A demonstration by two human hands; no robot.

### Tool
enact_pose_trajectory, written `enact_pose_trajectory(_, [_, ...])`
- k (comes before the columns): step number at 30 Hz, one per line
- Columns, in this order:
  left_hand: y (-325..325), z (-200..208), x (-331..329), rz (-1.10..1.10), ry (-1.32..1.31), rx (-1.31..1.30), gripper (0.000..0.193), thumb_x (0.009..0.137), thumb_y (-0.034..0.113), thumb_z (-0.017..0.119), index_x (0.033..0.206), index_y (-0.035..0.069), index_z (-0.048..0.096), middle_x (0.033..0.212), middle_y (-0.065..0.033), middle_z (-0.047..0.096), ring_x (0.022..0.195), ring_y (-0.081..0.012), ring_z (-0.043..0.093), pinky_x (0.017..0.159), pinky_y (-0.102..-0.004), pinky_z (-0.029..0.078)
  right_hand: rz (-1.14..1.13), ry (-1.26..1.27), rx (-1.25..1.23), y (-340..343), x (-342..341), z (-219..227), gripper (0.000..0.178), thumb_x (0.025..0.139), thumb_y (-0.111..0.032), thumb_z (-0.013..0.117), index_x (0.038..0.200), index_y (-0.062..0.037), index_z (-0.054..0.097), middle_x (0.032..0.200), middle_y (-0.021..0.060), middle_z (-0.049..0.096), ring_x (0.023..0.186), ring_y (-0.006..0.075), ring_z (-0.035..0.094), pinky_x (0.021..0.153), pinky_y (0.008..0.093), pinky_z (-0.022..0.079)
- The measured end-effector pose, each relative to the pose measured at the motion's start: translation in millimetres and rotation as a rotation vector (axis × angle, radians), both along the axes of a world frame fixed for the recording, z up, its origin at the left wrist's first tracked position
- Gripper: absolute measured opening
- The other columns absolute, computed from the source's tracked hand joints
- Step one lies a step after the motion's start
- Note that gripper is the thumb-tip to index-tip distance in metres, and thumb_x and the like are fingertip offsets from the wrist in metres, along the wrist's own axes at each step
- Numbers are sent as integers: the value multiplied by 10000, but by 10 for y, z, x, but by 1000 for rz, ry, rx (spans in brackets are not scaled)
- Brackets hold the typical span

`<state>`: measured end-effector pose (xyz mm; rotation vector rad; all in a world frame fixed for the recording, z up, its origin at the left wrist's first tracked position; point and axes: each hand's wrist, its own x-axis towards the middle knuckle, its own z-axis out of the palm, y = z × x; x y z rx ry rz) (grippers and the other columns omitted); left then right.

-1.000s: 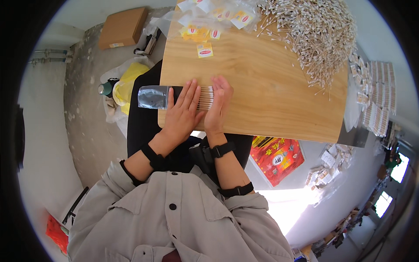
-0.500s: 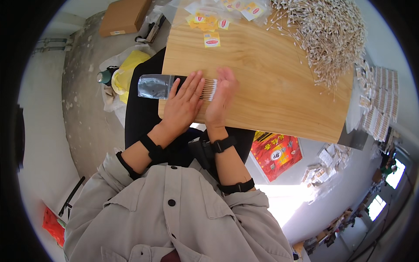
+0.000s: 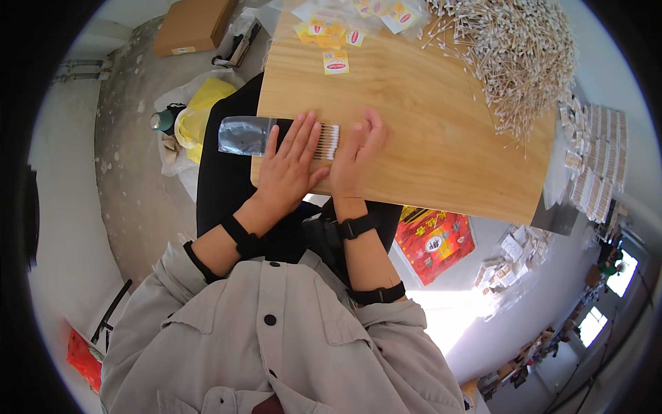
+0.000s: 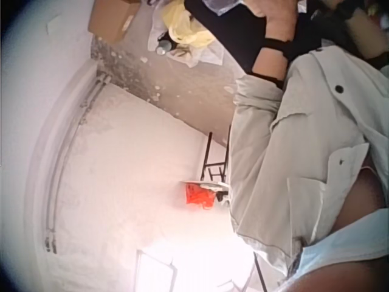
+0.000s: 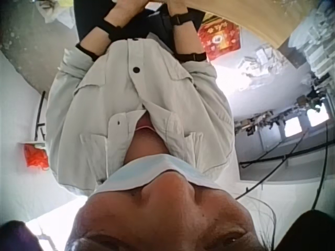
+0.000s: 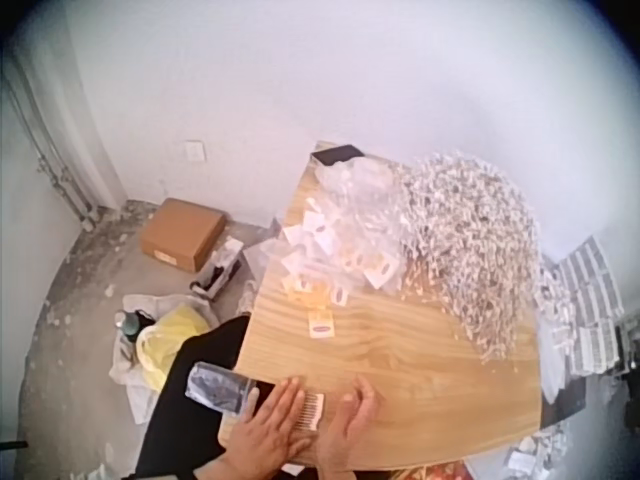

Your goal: The person sits at a wooden table and manually packs cotton swabs into small plastic bags. They gather a small batch of swabs from a large pile, align them, place them into a clear plastic wrapper, and seal the package. The process is repeated continuously throughout the video.

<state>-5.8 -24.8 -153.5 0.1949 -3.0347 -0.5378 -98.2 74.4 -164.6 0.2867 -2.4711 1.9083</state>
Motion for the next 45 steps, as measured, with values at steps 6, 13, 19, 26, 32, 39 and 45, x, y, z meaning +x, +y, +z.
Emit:
enact_pose_trajectory(6, [-22, 18, 3, -4, -39, -41, 848, 861, 492, 612, 1497, 11, 323, 1598, -124, 256, 1496, -238, 204, 1188, -522, 116, 78, 421, 573, -139, -175, -47, 475, 829, 34, 524, 1301, 32, 471, 1240, 211, 449, 1238, 390, 415, 1068, 500, 333])
enact_pose_trajectory(13, [-77, 39, 88, 22, -75, -49, 939, 815, 568, 634, 1503, 13, 316, 1610, -119, 225, 1502, -227, 181, 1191, -522, 96, 132, 574, 711, -207, -192, -204, 490, 802, 41, 562, 1287, 20, 494, 1215, 176, 461, 1233, 378, 427, 1083, 524, 321])
enact_pose_trajectory(19, [-101, 10, 115, 10, -62, -36, 989, 790, 604, 642, 1507, 10, 305, 1607, -118, 233, 1502, -225, 181, 1193, -516, 94, 87, 497, 647, -205, -198, -193, 388, 876, -12, 527, 1264, -3, 525, 1209, 171, 475, 1205, 376, 442, 1053, 503, 347])
enact_pose_trajectory(26, [-140, 3, 140, 24, -8, 38, 997, 773, 524, 700, 1506, -8, 282, 1600, -155, 228, 1501, -266, 182, 1185, -540, 101, 90, 553, 690, -297, -207, -176, 337, 900, -33, 532, 1234, 12, 529, 1176, 158, 495, 1157, 369, 461, 1035, 470, 367])
enact_pose_trajectory(32, [-473, 133, 159, 205, 123, 20, 905, 759, 286, 784, 1470, -22, 315, 1563, -187, 257, 1470, -365, 206, 1169, -557, 146, 85, 556, 722, -289, -212, -139, 322, 908, -37, 526, 1227, 7, 532, 1163, 152, 504, 1164, 350, 468, 1057, 479, 356])
enact_pose_trajectory(39, [-634, 245, 268, 222, 9, 215, 643, 708, 200, 813, 1268, 42, 541, 1320, -155, 465, 1258, -350, 433, 1007, -463, 362, 93, 520, 720, -290, -192, -124, 322, 908, -52, 516, 1225, 3, 534, 1182, 154, 492, 1199, 346, 454, 1082, 492, 333])
enact_pose_trajectory(45, [-511, 205, -7, 31, 205, 82, 648, 695, 179, 808, 1279, 67, 552, 1311, -134, 478, 1246, -345, 443, 1002, -458, 367, 85, 550, 688, -283, -180, -96, 366, 861, -2, 526, 1227, -2, 548, 1173, 162, 507, 1154, 356, 471, 1038, 467, 366])
